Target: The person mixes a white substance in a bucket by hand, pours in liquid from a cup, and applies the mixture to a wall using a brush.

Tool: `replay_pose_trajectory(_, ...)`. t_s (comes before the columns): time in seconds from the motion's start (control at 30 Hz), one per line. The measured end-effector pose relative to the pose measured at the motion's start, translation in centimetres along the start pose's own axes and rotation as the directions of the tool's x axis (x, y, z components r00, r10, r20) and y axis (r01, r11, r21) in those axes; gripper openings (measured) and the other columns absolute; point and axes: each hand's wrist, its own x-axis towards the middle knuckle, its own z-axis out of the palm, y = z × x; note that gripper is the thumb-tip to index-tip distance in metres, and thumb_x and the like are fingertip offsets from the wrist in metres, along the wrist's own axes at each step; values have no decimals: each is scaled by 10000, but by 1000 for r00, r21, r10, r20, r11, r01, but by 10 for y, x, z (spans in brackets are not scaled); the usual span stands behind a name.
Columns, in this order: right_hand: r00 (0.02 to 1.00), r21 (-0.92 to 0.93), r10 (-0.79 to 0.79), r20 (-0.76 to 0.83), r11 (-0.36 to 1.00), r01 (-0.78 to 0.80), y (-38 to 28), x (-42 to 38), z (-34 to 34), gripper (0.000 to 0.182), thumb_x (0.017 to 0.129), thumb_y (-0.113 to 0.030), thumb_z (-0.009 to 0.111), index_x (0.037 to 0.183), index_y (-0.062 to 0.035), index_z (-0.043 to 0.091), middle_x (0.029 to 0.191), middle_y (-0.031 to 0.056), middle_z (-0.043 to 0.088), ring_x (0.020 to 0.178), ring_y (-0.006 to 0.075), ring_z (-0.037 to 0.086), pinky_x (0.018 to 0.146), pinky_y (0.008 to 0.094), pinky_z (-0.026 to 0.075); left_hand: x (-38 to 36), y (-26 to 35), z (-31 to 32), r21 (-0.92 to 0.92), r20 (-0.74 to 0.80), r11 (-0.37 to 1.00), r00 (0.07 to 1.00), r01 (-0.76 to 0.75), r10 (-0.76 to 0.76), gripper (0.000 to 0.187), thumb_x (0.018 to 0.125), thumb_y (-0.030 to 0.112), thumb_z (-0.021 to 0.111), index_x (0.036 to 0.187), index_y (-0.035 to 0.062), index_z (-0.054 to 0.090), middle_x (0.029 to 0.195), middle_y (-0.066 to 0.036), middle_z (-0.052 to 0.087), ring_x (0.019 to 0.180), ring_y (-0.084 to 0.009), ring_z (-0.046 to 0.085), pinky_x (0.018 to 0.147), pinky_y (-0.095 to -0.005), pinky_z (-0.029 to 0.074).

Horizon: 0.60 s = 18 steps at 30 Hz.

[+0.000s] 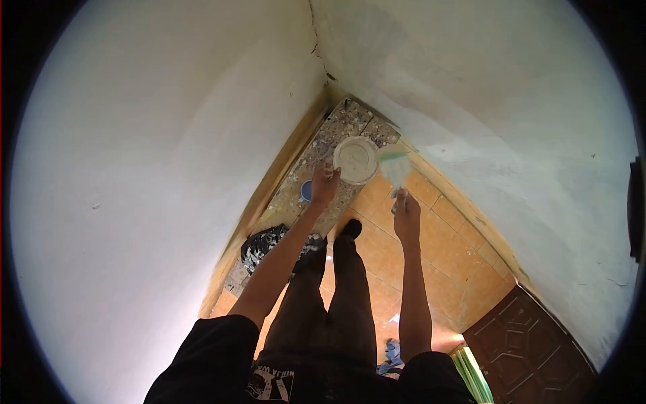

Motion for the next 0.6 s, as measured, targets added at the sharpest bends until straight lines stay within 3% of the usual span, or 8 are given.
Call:
replay_pose_trajectory(0.07,995,-395,22,95,918,17,-3,3,-2,416,993,-383,406,1054,0,555,758,197,642,732,324,658,635,421,494,6,-23,10,-13,-17,999,999,-50,50,486,878,182,629,1305,47,439,1124,-174,568,943,-269,611,800,-389,514)
replay_pose_trajectory(0.17,989,-649,64,131,759,37,-28,23,6,416,972,-368,423,1159,-14,534,879,273,653,848,419,649,716,503,507,10,-35,14,-81,-18,995,998,-59,58,459,866,120,631,1284,45,456,1119,-170,578,934,-264,616,799,-382,518)
replay_pose_trajectory(0.27,991,-792,-48,128,596,131,-27,50,23,427,967,-325,455,1251,-10,503,785,217,656,736,395,652,665,470,530,9,-33,12,-151,17,988,999,-32,35,463,854,70,636,1280,42,457,1117,-164,589,938,-256,621,804,-376,519)
replay_pose_trajectory(0.37,956,-810,8,294,533,245,-24,82,39,473,956,-309,468,1331,-23,442,822,219,657,761,388,652,694,470,536,9,-41,10,-243,48,969,997,-41,54,470,850,50,638,1283,46,457,1119,-150,596,947,-243,621,806,-370,519)
replay_pose_trajectory(0.6,892,-822,3,452,390,415,3,130,84,382,942,-280,488,1257,-69,535,878,179,672,814,334,668,692,440,542,19,-62,25,-328,40,945,999,12,2,488,826,42,644,1278,52,458,1113,-142,587,962,-238,613,796,-355,513)
